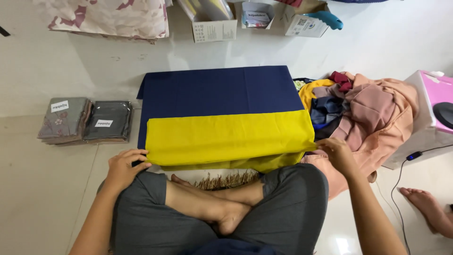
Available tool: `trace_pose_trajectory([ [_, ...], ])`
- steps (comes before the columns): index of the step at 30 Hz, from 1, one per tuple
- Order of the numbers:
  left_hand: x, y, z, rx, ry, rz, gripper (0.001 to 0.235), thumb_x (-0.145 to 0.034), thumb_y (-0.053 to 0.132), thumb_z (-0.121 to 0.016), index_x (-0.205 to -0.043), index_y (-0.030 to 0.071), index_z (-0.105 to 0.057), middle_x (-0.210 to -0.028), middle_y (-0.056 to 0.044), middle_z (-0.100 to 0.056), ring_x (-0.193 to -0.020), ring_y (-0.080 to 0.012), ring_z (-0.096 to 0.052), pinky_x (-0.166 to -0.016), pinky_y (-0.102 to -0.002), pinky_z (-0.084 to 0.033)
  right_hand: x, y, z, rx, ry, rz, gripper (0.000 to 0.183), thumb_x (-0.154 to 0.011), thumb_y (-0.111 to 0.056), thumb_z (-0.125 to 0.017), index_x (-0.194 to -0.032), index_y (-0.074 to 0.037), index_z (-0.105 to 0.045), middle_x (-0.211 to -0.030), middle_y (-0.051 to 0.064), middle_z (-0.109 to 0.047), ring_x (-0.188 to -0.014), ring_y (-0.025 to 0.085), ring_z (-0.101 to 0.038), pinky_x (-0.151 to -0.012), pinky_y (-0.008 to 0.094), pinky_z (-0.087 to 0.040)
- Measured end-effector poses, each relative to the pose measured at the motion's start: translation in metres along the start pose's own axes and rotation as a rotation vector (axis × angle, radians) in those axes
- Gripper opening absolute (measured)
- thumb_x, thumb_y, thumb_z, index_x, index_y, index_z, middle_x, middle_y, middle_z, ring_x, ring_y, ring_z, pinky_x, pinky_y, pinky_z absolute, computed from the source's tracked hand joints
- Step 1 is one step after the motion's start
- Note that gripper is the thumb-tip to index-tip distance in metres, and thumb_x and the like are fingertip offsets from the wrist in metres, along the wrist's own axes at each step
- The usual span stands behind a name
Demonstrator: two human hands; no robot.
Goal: The person sits on the floor and folds a yellow piece of fabric on a blue mat. They repeatedly smooth the fabric with their hands and use a lint roller to clean the surface before folding it into a neat rectangle.
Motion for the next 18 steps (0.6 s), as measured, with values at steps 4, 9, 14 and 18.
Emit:
trace_pose_trajectory([
  [4, -0.002, -0.005, -0.006, -0.046, -0.029, 0.009, 0.019, -0.081, 0.032, -0.087, -0.088, 0.014, -0.083, -0.121, 0.003, -0.079, -0.127, -0.0383, -0.063, -0.112, -0.053, -0.043, 0.004, 0.008, -0.015, 0.015, -0.020, 0.021, 0.009, -0.090, -0.013, -0.074, -0.098, -0.013, -0.077, -0.096, 0.008, -0.079, -0.100, 0.034, -0.072, -0.088, 0.047, -0.052],
  [9, -0.003, -0.013, -0.018, -0.219, -0.095, 0.051, 0.017, -0.086, 0.038, -0.080, -0.096, 0.025, -0.084, -0.131, 0.011, -0.070, -0.138, -0.0309, -0.052, -0.115, -0.056, -0.030, 0.003, 0.018, -0.036, -0.007, -0.045, 0.087, 0.008, -0.089, -0.012, -0.074, -0.094, -0.018, -0.078, -0.090, 0.001, -0.080, -0.097, 0.028, -0.074, -0.086, 0.043, -0.056],
  [14, -0.005, -0.027, -0.025, -0.218, -0.044, 0.010, 0.019, -0.086, 0.044, -0.080, -0.095, 0.028, -0.082, -0.129, 0.014, -0.069, -0.137, -0.0277, -0.053, -0.112, -0.054, -0.031, -0.001, 0.023, -0.038, -0.020, -0.046, 0.050, 0.010, -0.088, -0.010, -0.075, -0.096, -0.016, -0.079, -0.091, 0.004, -0.080, -0.096, 0.032, -0.074, -0.087, 0.044, -0.057],
  [18, -0.021, -0.004, 0.002, -0.036, 0.150, -0.092, 0.018, -0.082, 0.036, -0.087, -0.087, 0.020, -0.080, -0.114, 0.005, -0.078, -0.113, -0.0330, -0.069, -0.099, -0.049, -0.050, -0.017, 0.039, -0.016, -0.067, 0.052, -0.039, 0.020, -0.088, -0.003, -0.076, -0.105, -0.014, -0.078, -0.093, 0.008, -0.077, -0.097, 0.032, -0.073, -0.092, 0.045, -0.055],
])
Point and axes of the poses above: each hand's wrist, its own x-axis away from the middle knuckle, its own z-axis out of the back of the hand, y = z × x, the point moved 8 cm from there along -x, towards the middle knuckle
